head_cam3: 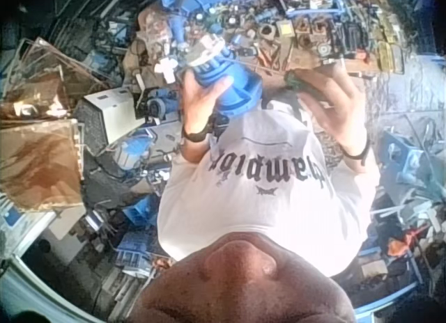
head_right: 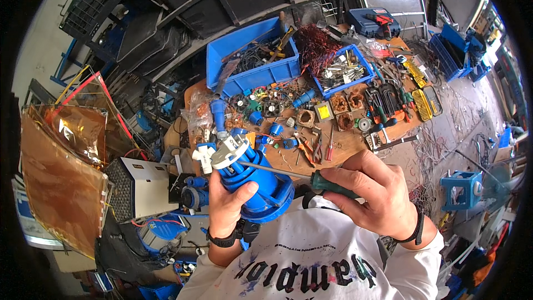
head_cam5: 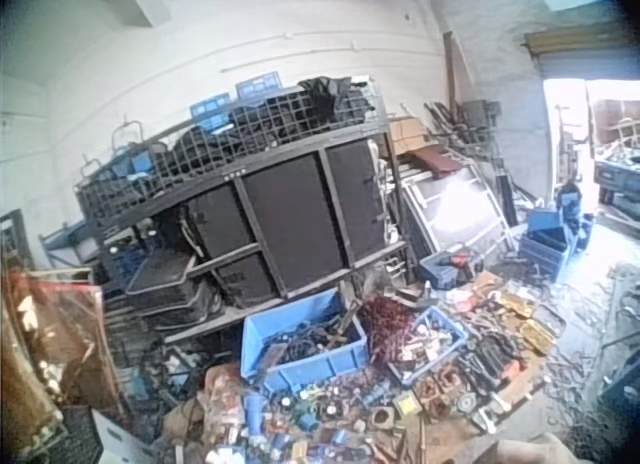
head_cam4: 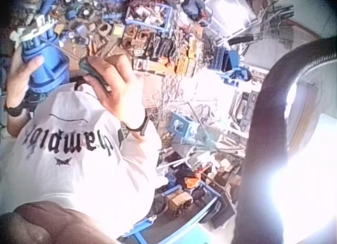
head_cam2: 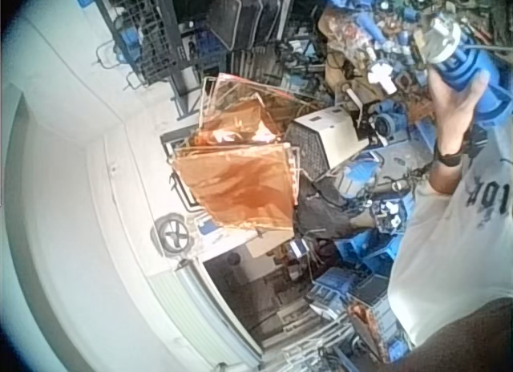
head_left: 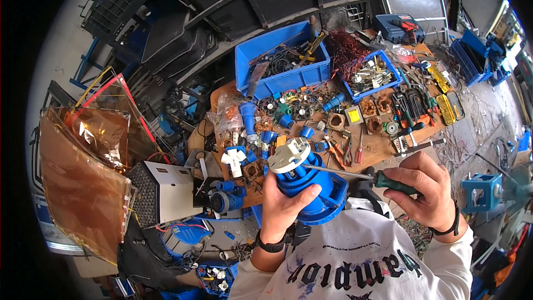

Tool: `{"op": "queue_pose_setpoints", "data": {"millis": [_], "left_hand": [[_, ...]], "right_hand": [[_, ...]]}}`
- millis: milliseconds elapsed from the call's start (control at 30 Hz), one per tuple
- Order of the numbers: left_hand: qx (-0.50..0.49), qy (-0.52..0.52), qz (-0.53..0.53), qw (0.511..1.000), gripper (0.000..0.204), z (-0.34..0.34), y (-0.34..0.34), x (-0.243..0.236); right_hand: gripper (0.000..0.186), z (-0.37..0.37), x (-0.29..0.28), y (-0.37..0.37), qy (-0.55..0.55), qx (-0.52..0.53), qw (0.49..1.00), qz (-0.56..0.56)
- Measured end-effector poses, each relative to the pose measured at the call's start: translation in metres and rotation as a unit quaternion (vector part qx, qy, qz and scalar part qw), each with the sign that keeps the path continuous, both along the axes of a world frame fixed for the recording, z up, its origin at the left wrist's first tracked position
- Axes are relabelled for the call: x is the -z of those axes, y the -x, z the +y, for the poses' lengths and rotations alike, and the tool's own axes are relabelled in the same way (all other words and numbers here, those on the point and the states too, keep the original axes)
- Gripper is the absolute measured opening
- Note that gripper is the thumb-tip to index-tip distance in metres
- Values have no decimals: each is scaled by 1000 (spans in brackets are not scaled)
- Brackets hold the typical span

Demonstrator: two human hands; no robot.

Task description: The person holds a blue cylindrical electrical component with a white top and uses a screwdriver to repeatedly tighten or adjust screws on the top surface. The person rotates the component to access different screws and continues the adjustment process throughout the clip.

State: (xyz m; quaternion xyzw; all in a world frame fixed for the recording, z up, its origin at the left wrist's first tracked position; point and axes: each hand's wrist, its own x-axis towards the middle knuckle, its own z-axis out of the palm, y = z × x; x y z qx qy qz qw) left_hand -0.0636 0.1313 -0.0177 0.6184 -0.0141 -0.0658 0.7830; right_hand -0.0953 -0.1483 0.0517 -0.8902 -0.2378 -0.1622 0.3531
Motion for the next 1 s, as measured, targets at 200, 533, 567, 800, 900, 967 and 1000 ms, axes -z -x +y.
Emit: {"op": "queue_pose_setpoints", "data": {"millis": [200,533,567,800,900,967,1000], "left_hand": [[0,-14,-24,1000,80,-1,1,1],[35,-16,-21,999,87,2,1,-1],[39,-27,-20,999,88,3,1,-2],[74,-40,-16,996,85,6,-6,-7],[89,-29,-5,996,85,6,-8,-9],[90,-33,-4,995,85,7,-10,-10],[84,-38,-3,996,86,7,-10,-11]], "right_hand": [[47,-2,1,1,26,4,998,-57],[47,-1,2,4,38,-2,992,-117],[47,-1,0,5,37,-1,993,-116],[44,-7,-20,-4,38,-31,996,-80],[40,-13,-27,-15,26,-46,997,-57],[40,-14,-30,-23,41,-65,994,-71],[40,-14,-30,-27,50,-74,993,-71]]}}
